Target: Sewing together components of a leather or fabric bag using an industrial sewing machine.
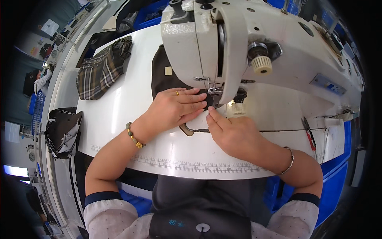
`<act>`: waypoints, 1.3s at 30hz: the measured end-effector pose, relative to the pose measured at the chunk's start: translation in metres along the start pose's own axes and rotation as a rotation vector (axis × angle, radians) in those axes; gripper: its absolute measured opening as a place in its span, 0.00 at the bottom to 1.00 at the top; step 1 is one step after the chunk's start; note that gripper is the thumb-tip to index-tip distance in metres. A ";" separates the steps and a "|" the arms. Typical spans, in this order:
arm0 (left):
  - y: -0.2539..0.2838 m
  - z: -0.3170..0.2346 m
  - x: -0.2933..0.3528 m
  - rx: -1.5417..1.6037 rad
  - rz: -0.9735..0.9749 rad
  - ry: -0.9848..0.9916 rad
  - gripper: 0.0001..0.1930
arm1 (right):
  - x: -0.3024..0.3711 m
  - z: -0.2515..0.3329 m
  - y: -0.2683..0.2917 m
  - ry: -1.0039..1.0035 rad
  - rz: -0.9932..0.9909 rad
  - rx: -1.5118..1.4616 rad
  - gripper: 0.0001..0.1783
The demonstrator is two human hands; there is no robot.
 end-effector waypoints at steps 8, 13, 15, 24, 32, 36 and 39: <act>-0.004 -0.005 0.000 -0.141 0.032 0.090 0.11 | 0.000 -0.007 0.007 -0.057 -0.033 -0.035 0.13; -0.013 -0.036 0.002 -0.281 0.082 0.161 0.18 | -0.001 -0.023 0.005 -0.165 -0.002 -0.026 0.06; -0.017 -0.050 0.002 -0.315 0.117 0.179 0.20 | -0.001 -0.032 0.003 -0.217 0.030 0.006 0.03; -0.020 -0.045 -0.005 -0.376 0.054 0.169 0.18 | 0.003 -0.038 -0.004 -0.271 0.027 0.025 0.05; -0.018 -0.039 -0.010 -0.358 0.024 0.186 0.16 | -0.002 -0.046 -0.001 -0.318 0.048 -0.015 0.06; -0.023 -0.038 -0.004 -0.388 0.025 0.167 0.14 | -0.002 -0.048 0.000 -0.343 0.032 -0.104 0.09; -0.021 -0.049 0.014 -0.466 0.085 0.127 0.13 | -0.001 -0.047 -0.002 -0.532 0.129 -0.547 0.11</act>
Point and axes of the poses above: each hand's wrist, its own x-axis away from the middle knuckle, its own y-axis out of the back of the hand, z = x × y, the point moved 7 cm from there along -x, towards the middle knuckle, and after that the axes turned 4 degrees about x, right-handed, at the moved point
